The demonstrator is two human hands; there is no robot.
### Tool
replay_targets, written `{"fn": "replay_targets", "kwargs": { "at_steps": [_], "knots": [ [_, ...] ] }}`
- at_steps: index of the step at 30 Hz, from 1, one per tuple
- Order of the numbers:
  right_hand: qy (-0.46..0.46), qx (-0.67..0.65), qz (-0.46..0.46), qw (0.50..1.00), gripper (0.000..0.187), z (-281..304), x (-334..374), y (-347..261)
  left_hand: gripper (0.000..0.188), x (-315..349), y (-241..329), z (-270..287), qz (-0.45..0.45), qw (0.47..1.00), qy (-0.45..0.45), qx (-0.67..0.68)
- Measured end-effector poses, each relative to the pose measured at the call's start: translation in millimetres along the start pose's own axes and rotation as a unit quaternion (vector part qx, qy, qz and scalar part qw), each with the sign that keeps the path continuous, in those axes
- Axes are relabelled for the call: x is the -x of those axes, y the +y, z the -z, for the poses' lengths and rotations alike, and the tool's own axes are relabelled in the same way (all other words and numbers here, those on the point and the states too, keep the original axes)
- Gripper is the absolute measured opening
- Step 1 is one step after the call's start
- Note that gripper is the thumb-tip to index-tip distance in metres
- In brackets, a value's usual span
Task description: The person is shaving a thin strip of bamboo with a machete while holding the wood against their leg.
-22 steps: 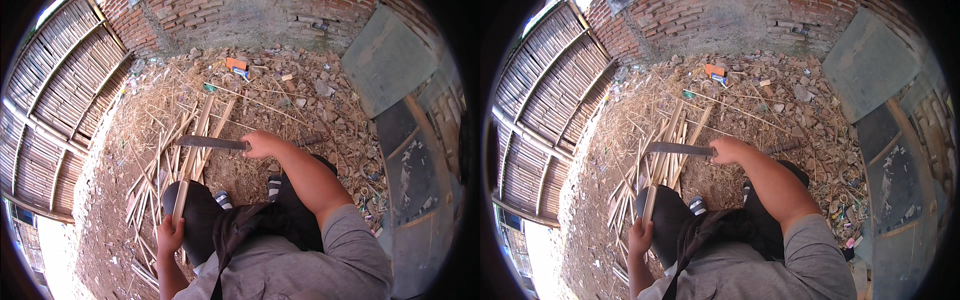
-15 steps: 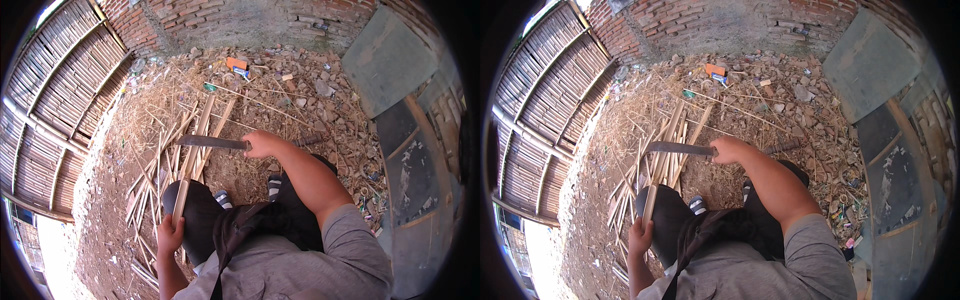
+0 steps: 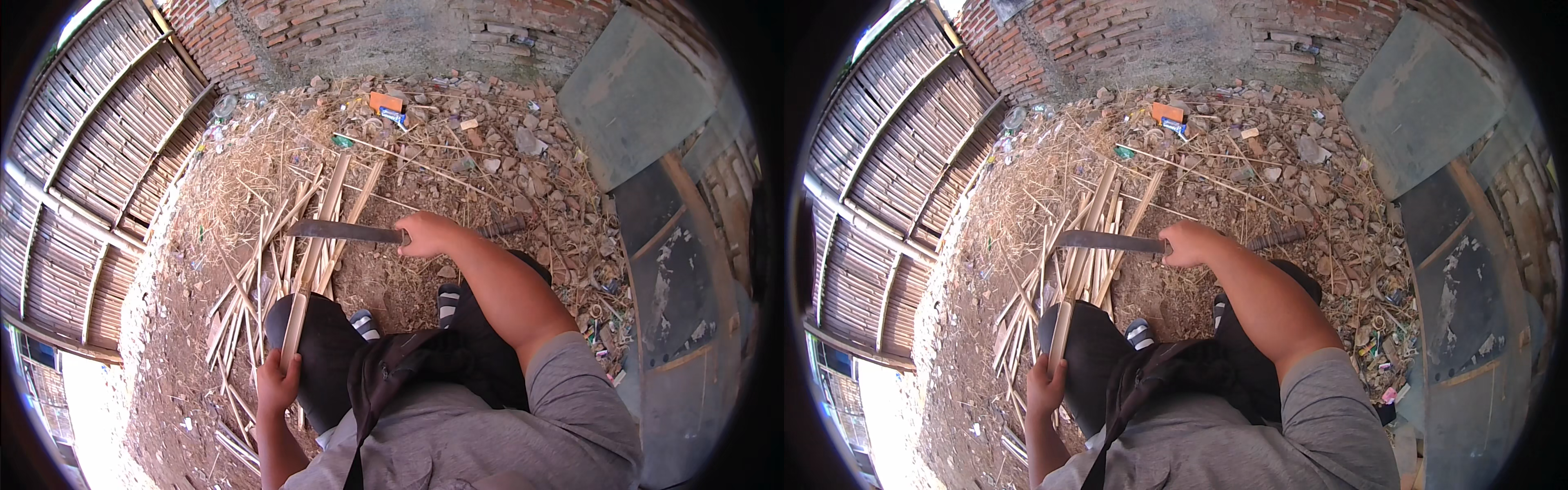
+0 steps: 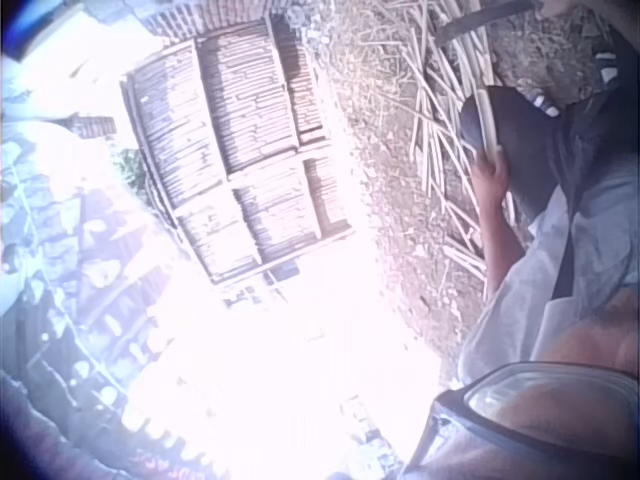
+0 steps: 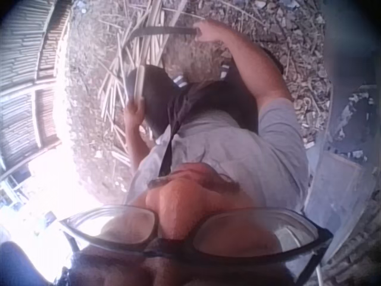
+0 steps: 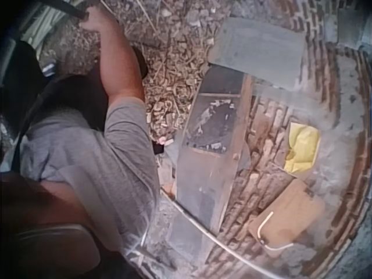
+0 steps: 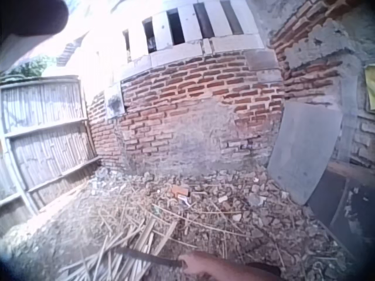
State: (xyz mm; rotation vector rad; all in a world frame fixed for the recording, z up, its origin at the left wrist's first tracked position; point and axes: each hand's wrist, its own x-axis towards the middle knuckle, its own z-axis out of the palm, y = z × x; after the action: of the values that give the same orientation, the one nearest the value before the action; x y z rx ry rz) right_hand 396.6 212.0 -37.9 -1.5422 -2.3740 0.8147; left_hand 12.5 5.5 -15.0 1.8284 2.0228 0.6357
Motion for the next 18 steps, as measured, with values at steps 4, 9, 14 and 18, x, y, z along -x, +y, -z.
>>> {"fn": "replay_targets", "kwargs": {
  "at_steps": [4, 9, 14, 18],
  "knots": [
    [-0.007, 0.003, 0.009, 1.0, 0.04, -4.5, -3.7, 4.8, 0.032, 0.0, 4.7, 3.7, 0.01, 1.0, -0.015, -0.01],
    [-0.011, -0.002, 0.011, 1.0, 0.041, -7.8, -5.1, 7.0, 0.032, -0.3, 5.1, 4.0, 0.024, 0.999, -0.029, -0.018],
    [-0.011, -0.015, 0.009, 1.0, 0.042, -2.5, -0.7, 1.3, 0.032, -0.1, 6.1, 3.7, 0.028, 0.999, -0.029, -0.01],
    [0.006, -0.014, -0.017, 1.0, 0.044, 13.8, 5.0, -2.1, 0.031, 0.3, 4.5, 3.1, 0.026, 0.999, -0.025, -0.006]
  ]
}}
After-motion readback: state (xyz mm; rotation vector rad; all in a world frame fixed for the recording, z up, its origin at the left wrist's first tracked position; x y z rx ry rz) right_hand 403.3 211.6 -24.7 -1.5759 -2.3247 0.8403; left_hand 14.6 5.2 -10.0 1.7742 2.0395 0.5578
